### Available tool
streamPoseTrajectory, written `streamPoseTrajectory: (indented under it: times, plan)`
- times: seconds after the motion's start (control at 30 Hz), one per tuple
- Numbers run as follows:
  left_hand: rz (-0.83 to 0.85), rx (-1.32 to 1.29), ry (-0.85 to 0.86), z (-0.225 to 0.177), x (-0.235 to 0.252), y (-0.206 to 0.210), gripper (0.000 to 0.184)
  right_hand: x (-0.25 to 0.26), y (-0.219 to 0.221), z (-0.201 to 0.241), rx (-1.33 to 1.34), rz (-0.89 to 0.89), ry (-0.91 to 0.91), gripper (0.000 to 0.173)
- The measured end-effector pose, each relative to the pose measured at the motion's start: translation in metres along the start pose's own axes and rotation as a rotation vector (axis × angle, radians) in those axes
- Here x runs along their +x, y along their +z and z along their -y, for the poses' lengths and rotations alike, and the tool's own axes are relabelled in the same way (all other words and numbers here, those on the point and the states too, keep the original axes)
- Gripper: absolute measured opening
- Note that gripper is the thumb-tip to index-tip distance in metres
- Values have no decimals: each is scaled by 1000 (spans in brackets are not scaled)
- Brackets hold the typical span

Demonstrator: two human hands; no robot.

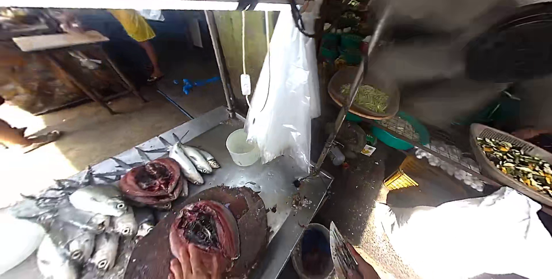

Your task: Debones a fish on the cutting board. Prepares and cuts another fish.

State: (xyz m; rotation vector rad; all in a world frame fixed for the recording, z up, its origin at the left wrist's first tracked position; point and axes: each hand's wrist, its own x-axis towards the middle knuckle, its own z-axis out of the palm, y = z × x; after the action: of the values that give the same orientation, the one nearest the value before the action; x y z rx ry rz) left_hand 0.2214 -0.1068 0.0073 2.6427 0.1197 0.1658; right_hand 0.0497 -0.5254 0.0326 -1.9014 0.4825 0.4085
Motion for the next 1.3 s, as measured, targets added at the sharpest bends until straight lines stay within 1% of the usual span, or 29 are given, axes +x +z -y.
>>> streamPoseTrajectory:
  times: [0.03, 0.1, 0.13, 0.2, 0.3, 0.4, 0.47, 0.5, 0.53, 0.57, 0.63, 0.7, 0.77, 0.87, 0.97, 1.07, 1.17, 1.3]
  plan:
    - [-84, -4, 5, 20, 25, 7, 86, 4, 4, 6, -16, 4, -12, 71]
    - [-129, -4, 2, 54, 66, 26, 90, 11, 14, 15, -59, 8, -25, 70]
    - [-125, 7, -3, 64, 78, 36, 92, 12, 19, 20, -82, 14, -15, 70]
    - [-116, 31, -8, 70, 85, 50, 93, 13, 28, 31, -109, 26, 8, 70]
    - [-87, 80, 75, 50, 55, 60, 89, 12, 37, 39, -126, 39, 36, 71]
    - [33, 139, 220, 23, 0, 65, 83, 13, 45, 41, -129, 56, 52, 71]
    - [92, 119, 323, 17, -31, 71, 82, 17, 52, 45, -129, 73, 44, 70]
    - [121, 86, 348, 20, -37, 70, 81, 20, 55, 48, -122, 80, 38, 70]
    - [129, 40, 341, 27, -34, 67, 80, 26, 58, 52, -111, 84, 33, 70]
    - [102, 9, 303, 36, -23, 61, 79, 34, 62, 58, -98, 87, 28, 69]
    - [10, -25, 179, 59, 16, 43, 77, 56, 71, 71, -82, 92, -5, 68]
    - [-38, -26, 41, 84, 44, 28, 74, 82, 84, 91, -117, 153, -65, 66]
    - [-11, -33, -12, 107, 56, 22, 70, 112, 109, 122, -175, 235, -120, 64]
    - [39, -37, -19, 126, 59, 26, 63, 148, 155, 167, -290, 354, -194, 65]
    - [80, 14, -25, 129, 57, 24, 62, 180, 199, 204, -360, 487, -263, 65]
    - [110, 82, -35, 125, 57, 24, 64, 207, 234, 232, -433, 588, -265, 64]
    - [180, 165, -64, 119, 59, 26, 65, 227, 260, 248, -489, 643, -254, 62]
    - [230, 218, -68, 116, 61, 25, 64, 242, 281, 257, -515, 679, -244, 62]
